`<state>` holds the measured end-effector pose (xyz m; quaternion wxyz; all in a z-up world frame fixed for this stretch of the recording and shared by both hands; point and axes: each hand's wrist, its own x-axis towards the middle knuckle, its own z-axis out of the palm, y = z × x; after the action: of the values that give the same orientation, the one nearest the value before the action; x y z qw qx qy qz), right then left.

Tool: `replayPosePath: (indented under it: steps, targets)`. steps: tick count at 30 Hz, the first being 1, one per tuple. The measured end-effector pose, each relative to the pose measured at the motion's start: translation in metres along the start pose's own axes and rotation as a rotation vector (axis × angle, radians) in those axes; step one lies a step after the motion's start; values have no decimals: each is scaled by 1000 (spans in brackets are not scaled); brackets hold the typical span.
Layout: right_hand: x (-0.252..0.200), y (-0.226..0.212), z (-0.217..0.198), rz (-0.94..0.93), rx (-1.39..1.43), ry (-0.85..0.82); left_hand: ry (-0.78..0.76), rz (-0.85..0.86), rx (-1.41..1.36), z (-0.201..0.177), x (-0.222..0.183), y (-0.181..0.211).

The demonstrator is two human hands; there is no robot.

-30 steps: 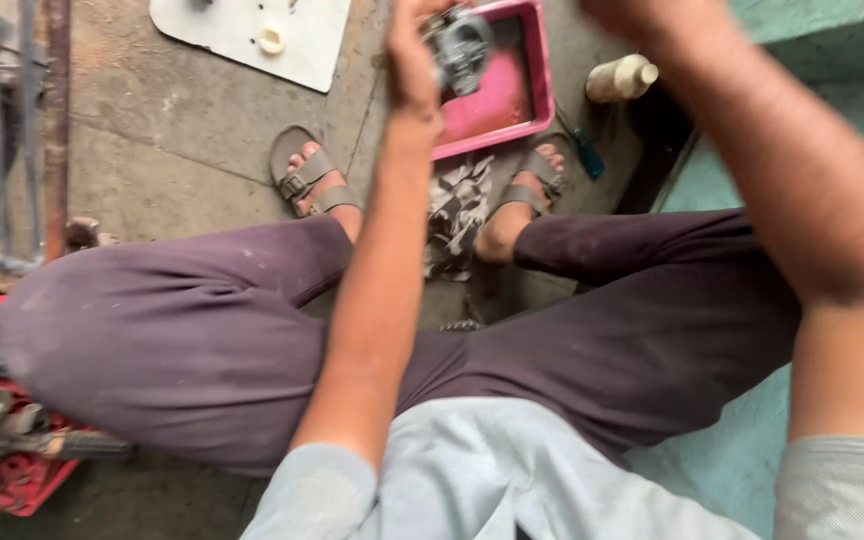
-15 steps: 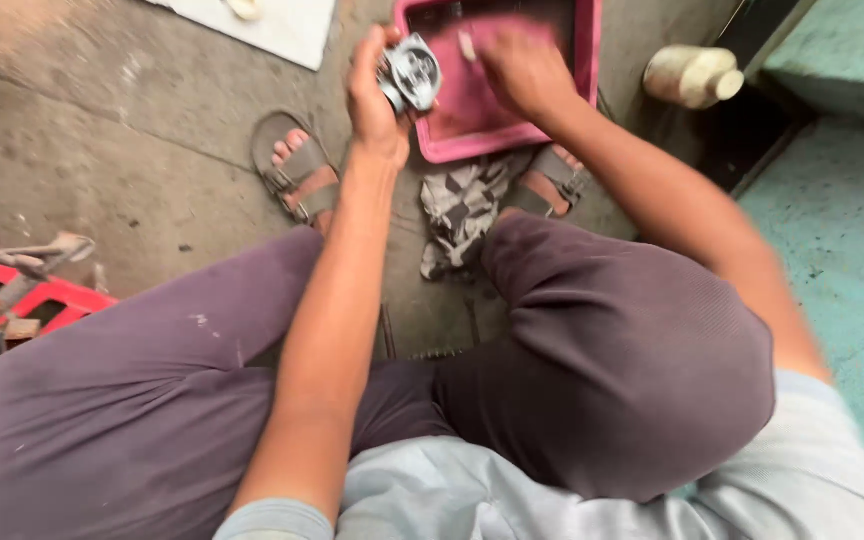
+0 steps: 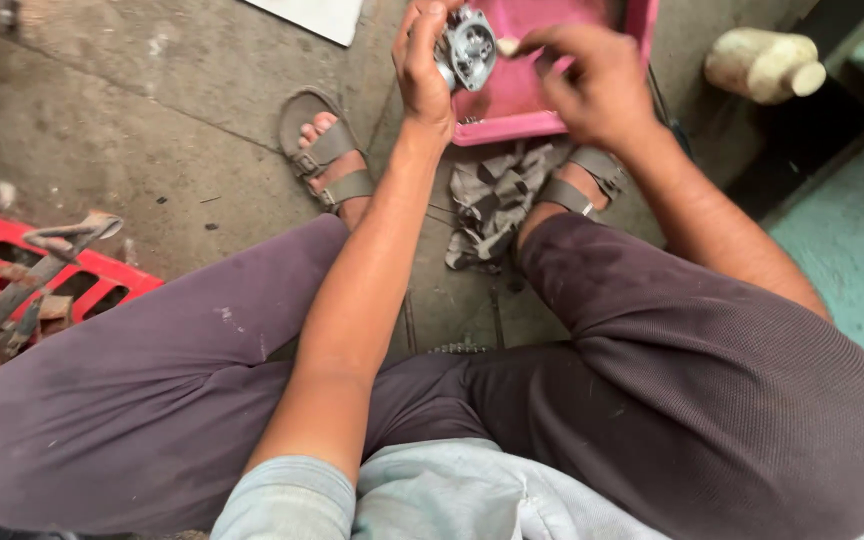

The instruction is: Cleaning and inspecting small metal components of a motorcycle carburetor.

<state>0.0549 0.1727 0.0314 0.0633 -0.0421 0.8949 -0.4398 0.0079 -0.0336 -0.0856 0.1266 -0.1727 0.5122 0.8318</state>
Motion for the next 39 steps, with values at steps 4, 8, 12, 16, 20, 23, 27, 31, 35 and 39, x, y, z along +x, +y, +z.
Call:
replayPosePath:
  steps: [4,8,12,16,20,23,27,31,35,39]
  targets:
    - [-3,-26,2,38,70,35,-44,20,-7,18,-8,0]
    - [6,-21,2,36,77,-27,-128,36,125,16,-12,22]
    - [12,5,-5,-60,-202,-53,-235,-29,194,17,-8,25]
    - [13,1,-8,-144,-167,-71,-214,-41,171,15,-1,19]
    - [8,5,-4,-237,-289,-13,-167,-20,153,10,-5,15]
    - [14,6,-14,-310,-340,33,-184,-34,148,20,14,8]
    - [6,-11,-5,-299,-420,33,-177,-133,240,5,-4,26]
    - [11,2,-8,-312,-391,31,-239,-104,303,18,6,30]
    - [10,6,-2,-299,-305,9,-238,-72,323,22,14,21]
    - [-1,-5,19,-93,-198,-5,-177,-21,381,1,0,18]
